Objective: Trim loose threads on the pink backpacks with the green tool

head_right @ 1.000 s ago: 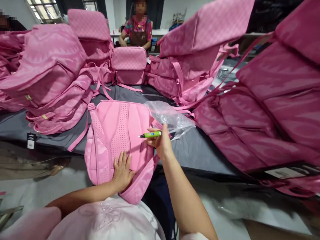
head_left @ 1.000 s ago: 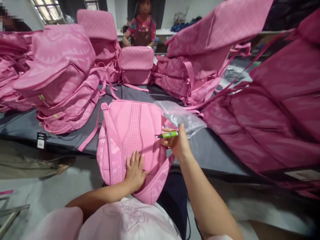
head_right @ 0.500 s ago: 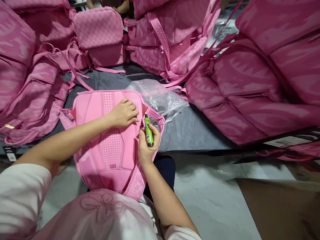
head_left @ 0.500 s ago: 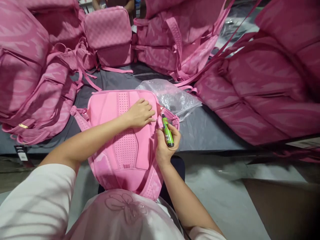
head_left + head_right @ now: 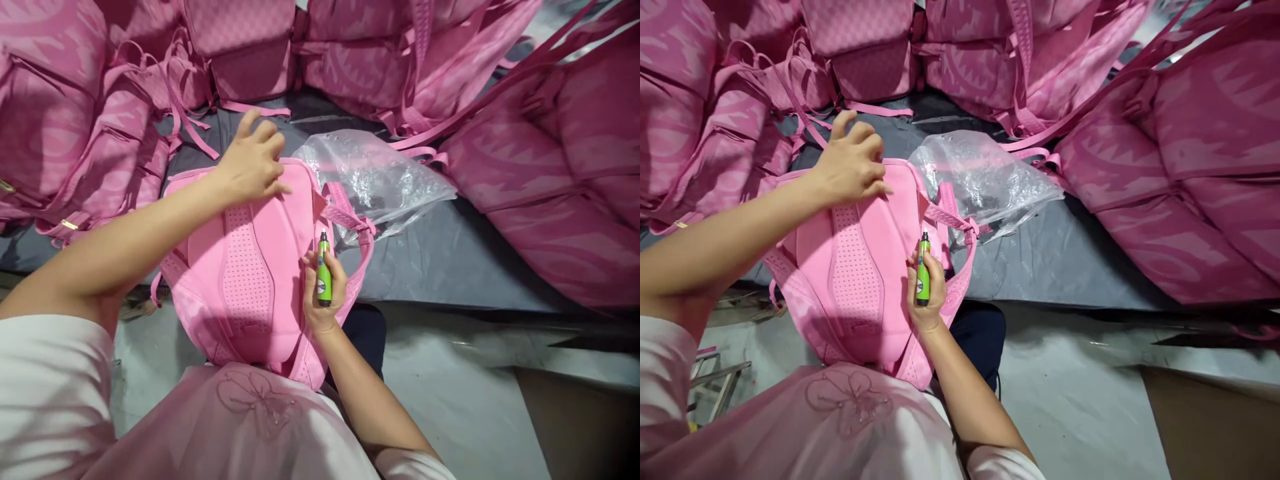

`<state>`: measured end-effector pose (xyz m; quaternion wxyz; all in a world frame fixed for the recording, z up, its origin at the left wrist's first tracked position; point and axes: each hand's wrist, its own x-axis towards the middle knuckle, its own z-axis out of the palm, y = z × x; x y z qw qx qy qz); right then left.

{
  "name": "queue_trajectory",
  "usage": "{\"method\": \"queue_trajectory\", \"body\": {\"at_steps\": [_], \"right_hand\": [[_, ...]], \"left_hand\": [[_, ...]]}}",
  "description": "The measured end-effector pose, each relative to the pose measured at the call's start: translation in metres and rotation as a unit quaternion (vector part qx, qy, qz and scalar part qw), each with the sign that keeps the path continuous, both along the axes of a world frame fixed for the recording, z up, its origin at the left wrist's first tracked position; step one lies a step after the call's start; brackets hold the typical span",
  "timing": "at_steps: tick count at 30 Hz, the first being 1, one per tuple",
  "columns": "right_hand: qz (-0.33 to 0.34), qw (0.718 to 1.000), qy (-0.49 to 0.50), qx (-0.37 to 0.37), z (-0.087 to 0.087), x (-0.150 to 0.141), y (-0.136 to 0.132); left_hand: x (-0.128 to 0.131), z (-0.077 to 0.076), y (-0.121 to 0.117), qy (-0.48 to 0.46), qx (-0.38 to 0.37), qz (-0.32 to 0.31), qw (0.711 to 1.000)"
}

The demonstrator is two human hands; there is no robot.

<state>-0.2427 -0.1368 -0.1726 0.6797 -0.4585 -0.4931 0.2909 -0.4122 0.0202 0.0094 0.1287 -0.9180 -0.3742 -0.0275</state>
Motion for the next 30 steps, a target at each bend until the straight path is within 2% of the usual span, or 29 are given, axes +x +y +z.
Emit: {"method": "queue_trajectory", "body": {"at_steps": [3, 5, 8, 10, 12, 15, 18, 24, 30], "right_hand": [[-0.079, 0.996, 0.027, 0.016, 0.026, 0.014, 0.003], [-0.057, 0.996, 0.061, 0.007, 0.043, 0.023, 0.006], [0.007, 0.997, 0.068, -0.033, 0.058, 0.030, 0.009], [0.014, 0.996, 0.050, -0.067, 0.059, 0.032, 0.007], [-0.010, 0.996, 0.022, -0.085, 0.056, 0.032, 0.004], [-0.044, 0.995, -0.047, -0.077, 0.053, 0.032, 0.000], [-0.039, 0.993, -0.095, -0.062, 0.052, 0.030, 0.001], [-0.029, 0.990, -0.116, -0.068, 0.052, 0.031, 0.003], [-0.003, 0.991, -0.120, -0.057, 0.056, 0.032, 0.004]], "left_hand": [[0.009, -0.007, -0.024, 0.008, -0.024, -0.049, 0.998], [0.019, -0.020, -0.049, 0.019, -0.057, -0.067, 0.996], [0.029, -0.039, -0.075, 0.011, -0.072, -0.042, 0.996], [0.032, -0.046, -0.083, -0.009, -0.071, -0.032, 0.997], [0.030, -0.050, -0.085, -0.036, -0.079, -0.053, 0.995], [0.025, -0.053, -0.086, -0.074, -0.094, -0.095, 0.988], [0.021, -0.057, -0.088, -0.084, -0.089, -0.105, 0.987], [0.018, -0.065, -0.090, -0.083, -0.097, -0.094, 0.987], [0.018, -0.067, -0.092, -0.133, -0.130, -0.086, 0.979]]}}
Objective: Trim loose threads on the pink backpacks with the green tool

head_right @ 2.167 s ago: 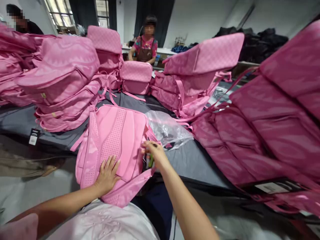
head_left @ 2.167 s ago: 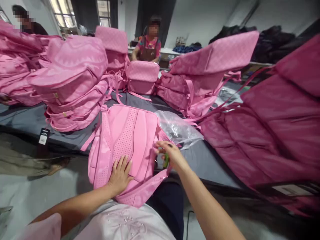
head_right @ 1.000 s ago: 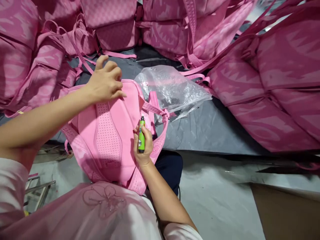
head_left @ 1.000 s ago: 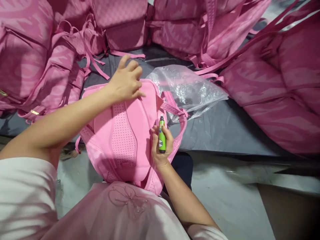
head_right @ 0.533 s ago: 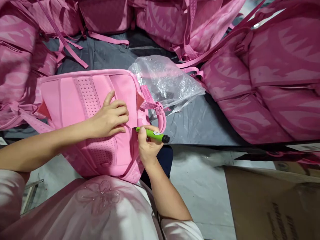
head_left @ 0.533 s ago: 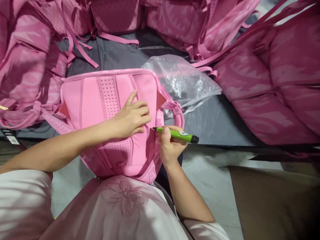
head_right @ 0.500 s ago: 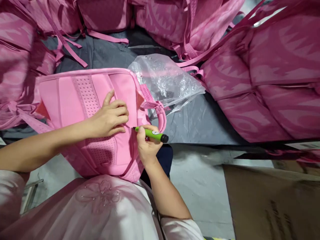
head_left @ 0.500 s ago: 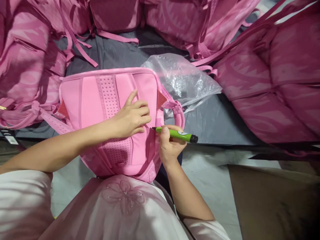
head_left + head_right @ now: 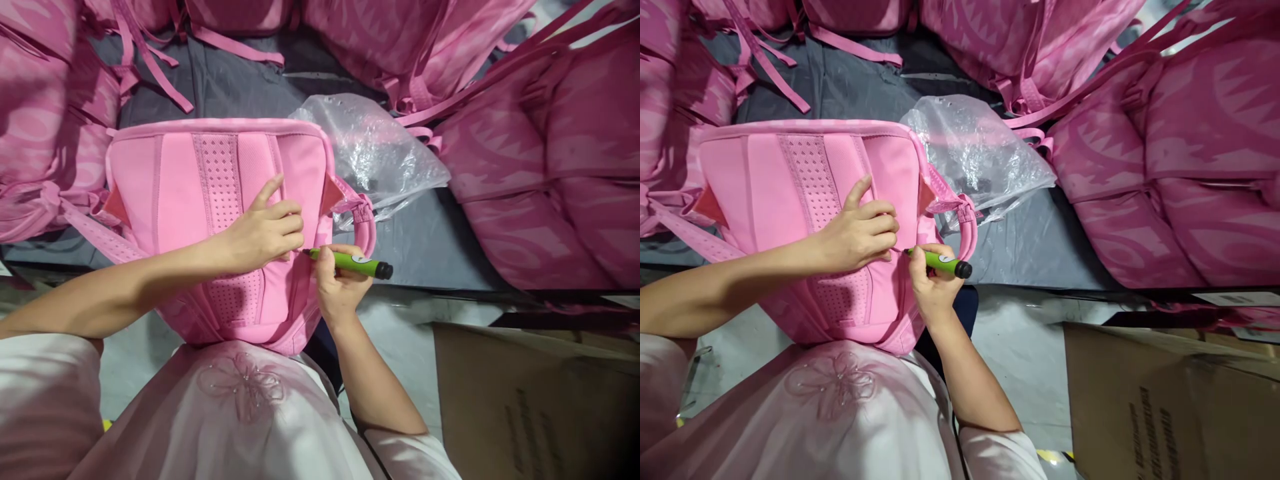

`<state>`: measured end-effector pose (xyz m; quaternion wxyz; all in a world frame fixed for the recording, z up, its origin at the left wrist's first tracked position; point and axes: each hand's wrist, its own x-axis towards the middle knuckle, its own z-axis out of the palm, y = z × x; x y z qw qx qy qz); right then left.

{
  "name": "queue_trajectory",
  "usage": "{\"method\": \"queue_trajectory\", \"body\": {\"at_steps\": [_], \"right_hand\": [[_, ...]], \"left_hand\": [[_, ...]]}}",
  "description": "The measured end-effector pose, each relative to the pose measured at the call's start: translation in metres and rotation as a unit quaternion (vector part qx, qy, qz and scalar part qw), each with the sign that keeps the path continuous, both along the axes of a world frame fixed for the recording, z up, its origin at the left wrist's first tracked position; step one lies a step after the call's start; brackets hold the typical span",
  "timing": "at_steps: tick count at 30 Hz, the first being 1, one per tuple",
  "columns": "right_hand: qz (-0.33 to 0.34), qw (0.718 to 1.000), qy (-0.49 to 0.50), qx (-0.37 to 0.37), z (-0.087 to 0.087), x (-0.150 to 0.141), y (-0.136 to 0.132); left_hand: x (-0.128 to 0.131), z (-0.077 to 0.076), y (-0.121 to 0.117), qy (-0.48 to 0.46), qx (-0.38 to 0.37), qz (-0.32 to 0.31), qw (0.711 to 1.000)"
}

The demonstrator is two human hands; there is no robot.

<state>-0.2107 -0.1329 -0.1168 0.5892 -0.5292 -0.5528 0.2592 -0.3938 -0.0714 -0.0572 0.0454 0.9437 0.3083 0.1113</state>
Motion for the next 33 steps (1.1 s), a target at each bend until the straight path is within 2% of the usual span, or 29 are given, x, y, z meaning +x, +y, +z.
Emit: {"method": "queue_trajectory", "body": {"at_steps": [7, 19, 27, 31, 33], "right_hand": [[-0.005, 1.000, -0.025, 0.009, 0.000, 0.002, 0.000], [0.016, 1.000, -0.023, 0.011, 0.000, 0.003, -0.001], [0.031, 0.999, -0.030, -0.002, 0.000, 0.005, -0.002], [0.048, 0.998, -0.031, -0.018, 0.003, 0.007, -0.001], [0.060, 0.997, -0.049, -0.024, 0.005, 0.011, -0.002]], "left_hand": [[0.000, -0.001, -0.001, 0.001, -0.013, 0.011, 1.000], [-0.002, -0.003, -0.001, 0.068, 0.109, -0.008, 0.992], [-0.001, -0.002, -0.002, 0.095, 0.141, -0.005, 0.985], [0.000, 0.007, -0.001, 0.107, 0.150, -0.009, 0.983], [0.002, 0.017, 0.006, 0.125, 0.150, -0.039, 0.980]]}}
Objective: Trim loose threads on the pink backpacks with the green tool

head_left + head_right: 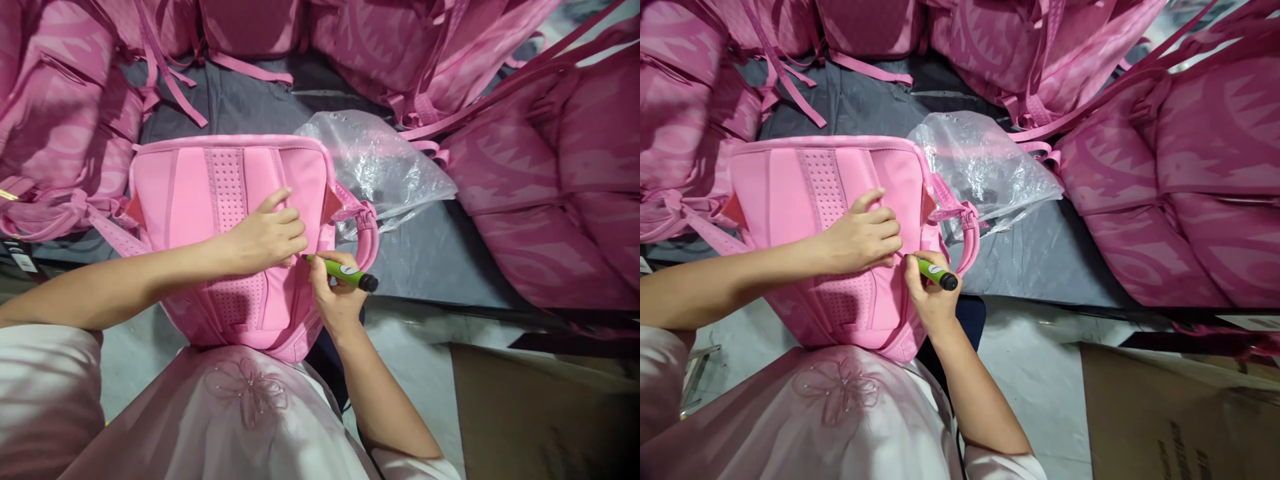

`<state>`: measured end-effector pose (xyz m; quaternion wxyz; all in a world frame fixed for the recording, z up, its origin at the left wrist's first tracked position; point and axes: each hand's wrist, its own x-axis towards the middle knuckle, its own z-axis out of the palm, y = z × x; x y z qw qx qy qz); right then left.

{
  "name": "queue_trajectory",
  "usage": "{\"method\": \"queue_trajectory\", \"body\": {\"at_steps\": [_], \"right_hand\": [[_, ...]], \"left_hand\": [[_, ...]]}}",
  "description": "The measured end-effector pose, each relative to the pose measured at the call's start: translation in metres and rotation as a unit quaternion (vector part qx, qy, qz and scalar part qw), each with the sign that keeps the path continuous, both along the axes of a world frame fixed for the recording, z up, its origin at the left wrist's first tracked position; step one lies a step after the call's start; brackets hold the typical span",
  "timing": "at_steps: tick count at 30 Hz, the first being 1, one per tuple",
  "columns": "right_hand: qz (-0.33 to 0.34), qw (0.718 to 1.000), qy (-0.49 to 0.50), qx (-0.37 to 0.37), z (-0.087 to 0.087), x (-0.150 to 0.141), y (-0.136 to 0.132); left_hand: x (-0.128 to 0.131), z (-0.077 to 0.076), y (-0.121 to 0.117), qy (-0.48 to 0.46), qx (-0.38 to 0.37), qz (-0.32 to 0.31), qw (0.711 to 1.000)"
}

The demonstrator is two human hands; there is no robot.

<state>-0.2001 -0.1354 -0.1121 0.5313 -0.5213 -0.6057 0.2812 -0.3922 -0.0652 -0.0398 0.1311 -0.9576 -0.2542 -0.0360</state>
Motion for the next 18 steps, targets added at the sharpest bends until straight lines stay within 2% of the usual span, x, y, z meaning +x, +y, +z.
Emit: {"method": "queue_trajectory", "body": {"at_steps": [3, 5, 7, 10, 12, 14, 16, 18], "right_hand": [[-0.008, 1.000, -0.002, 0.007, 0.002, 0.006, -0.006], [0.015, 0.999, 0.010, 0.041, 0.001, 0.005, -0.011], [0.057, 0.994, -0.003, 0.097, 0.003, -0.002, -0.014], [0.045, 0.973, -0.028, 0.224, 0.021, -0.016, -0.012], [0.035, 0.945, -0.045, 0.323, 0.046, -0.022, -0.011], [0.080, 0.910, -0.086, 0.398, 0.077, -0.022, -0.009], [0.160, 0.883, -0.127, 0.423, 0.102, -0.020, -0.009], [0.252, 0.873, -0.139, 0.393, 0.110, -0.021, -0.010]], "left_hand": [[0.002, 0.018, 0.016, 0.078, -0.026, -0.023, 0.996], [0.003, 0.030, 0.022, 0.130, -0.037, 0.005, 0.991], [0.002, 0.043, 0.017, 0.149, -0.042, 0.048, 0.987], [-0.001, 0.073, -0.016, 0.107, -0.028, 0.106, 0.988], [-0.002, 0.096, -0.050, 0.054, 0.001, 0.147, 0.988], [-0.003, 0.116, -0.084, 0.004, 0.013, 0.198, 0.980], [-0.006, 0.122, -0.109, -0.040, -0.002, 0.247, 0.968], [-0.017, 0.111, -0.125, -0.084, -0.033, 0.279, 0.956]]}}
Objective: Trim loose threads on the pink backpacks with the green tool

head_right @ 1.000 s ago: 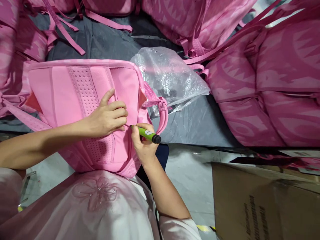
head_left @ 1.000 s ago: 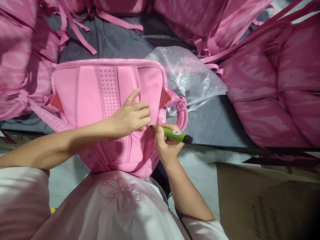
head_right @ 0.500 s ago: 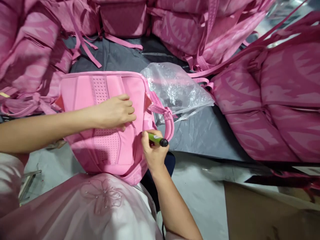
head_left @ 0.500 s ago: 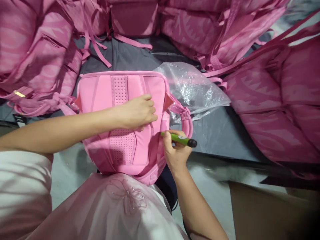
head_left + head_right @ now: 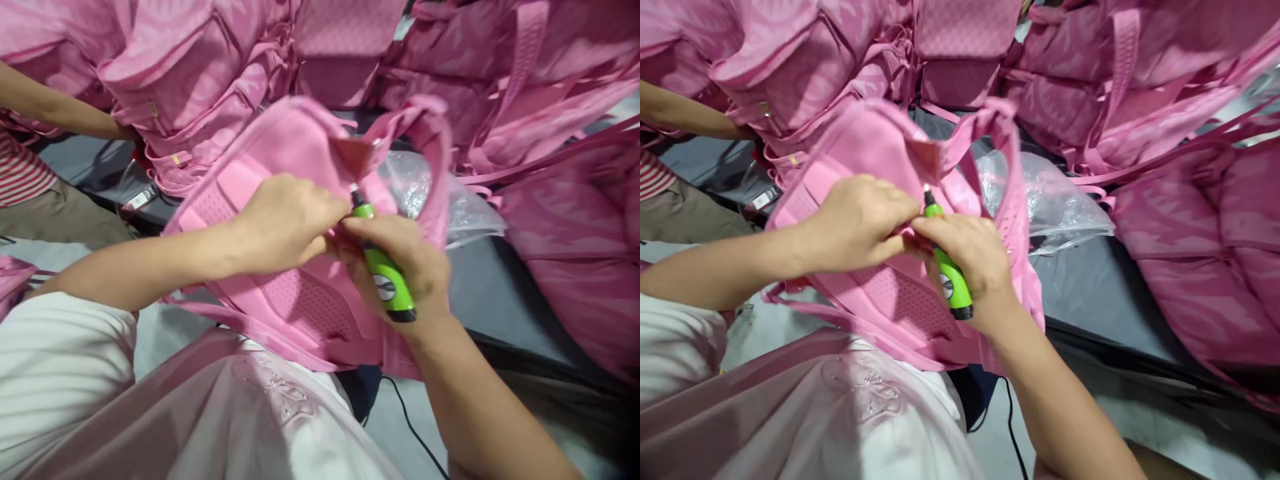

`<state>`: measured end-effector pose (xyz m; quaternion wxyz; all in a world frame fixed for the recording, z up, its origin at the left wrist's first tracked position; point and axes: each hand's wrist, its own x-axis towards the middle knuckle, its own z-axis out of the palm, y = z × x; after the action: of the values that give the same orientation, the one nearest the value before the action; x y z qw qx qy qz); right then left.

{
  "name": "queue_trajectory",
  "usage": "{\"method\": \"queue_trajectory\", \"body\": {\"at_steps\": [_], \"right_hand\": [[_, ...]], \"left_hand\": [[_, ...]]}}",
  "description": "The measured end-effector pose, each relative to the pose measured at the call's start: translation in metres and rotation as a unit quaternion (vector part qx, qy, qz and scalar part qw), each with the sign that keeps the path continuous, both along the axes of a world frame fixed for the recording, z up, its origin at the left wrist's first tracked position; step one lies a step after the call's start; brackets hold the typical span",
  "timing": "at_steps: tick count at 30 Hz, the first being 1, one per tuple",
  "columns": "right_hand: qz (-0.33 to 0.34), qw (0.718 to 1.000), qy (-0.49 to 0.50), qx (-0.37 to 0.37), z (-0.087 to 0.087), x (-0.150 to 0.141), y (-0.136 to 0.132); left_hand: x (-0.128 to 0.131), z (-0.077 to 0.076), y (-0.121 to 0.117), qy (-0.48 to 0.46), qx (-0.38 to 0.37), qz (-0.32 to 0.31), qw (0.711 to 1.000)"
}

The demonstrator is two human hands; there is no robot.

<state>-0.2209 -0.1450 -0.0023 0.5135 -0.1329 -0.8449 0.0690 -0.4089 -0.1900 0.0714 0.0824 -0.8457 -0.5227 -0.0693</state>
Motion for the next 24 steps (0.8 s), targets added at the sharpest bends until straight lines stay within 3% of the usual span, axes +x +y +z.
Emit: {"method": "queue_trajectory", "body": {"at_steps": [2, 5, 8, 9, 12, 17, 21, 24], "right_hand": [[0.051, 0.996, -0.058, -0.044, -0.011, -0.003, -0.001], [0.020, 0.991, -0.130, -0.038, -0.045, -0.007, 0.002], [-0.032, 0.991, -0.130, -0.017, -0.071, -0.010, 0.005], [-0.034, 0.992, -0.118, -0.018, -0.074, -0.011, 0.004], [-0.032, 0.995, -0.090, -0.035, -0.077, -0.014, -0.005], [-0.031, 0.986, -0.146, -0.073, -0.076, -0.005, -0.010], [-0.008, 0.981, -0.140, -0.136, -0.077, 0.010, 0.005], [-0.025, 0.971, -0.073, -0.226, -0.084, 0.010, 0.013]], "left_hand": [[-0.017, -0.022, -0.005, -0.070, -0.046, -0.009, 0.996], [-0.047, -0.046, 0.003, -0.157, -0.037, -0.046, 0.986], [-0.063, -0.047, 0.023, -0.127, 0.066, -0.022, 0.989], [-0.063, -0.045, 0.031, -0.097, 0.068, -0.010, 0.993], [-0.052, -0.046, 0.062, -0.013, -0.006, 0.024, 1.000], [-0.033, -0.071, 0.109, 0.039, -0.076, 0.012, 0.996], [-0.032, -0.085, 0.115, 0.048, -0.042, -0.064, 0.996], [-0.028, -0.088, 0.111, 0.082, -0.023, -0.085, 0.993]]}}
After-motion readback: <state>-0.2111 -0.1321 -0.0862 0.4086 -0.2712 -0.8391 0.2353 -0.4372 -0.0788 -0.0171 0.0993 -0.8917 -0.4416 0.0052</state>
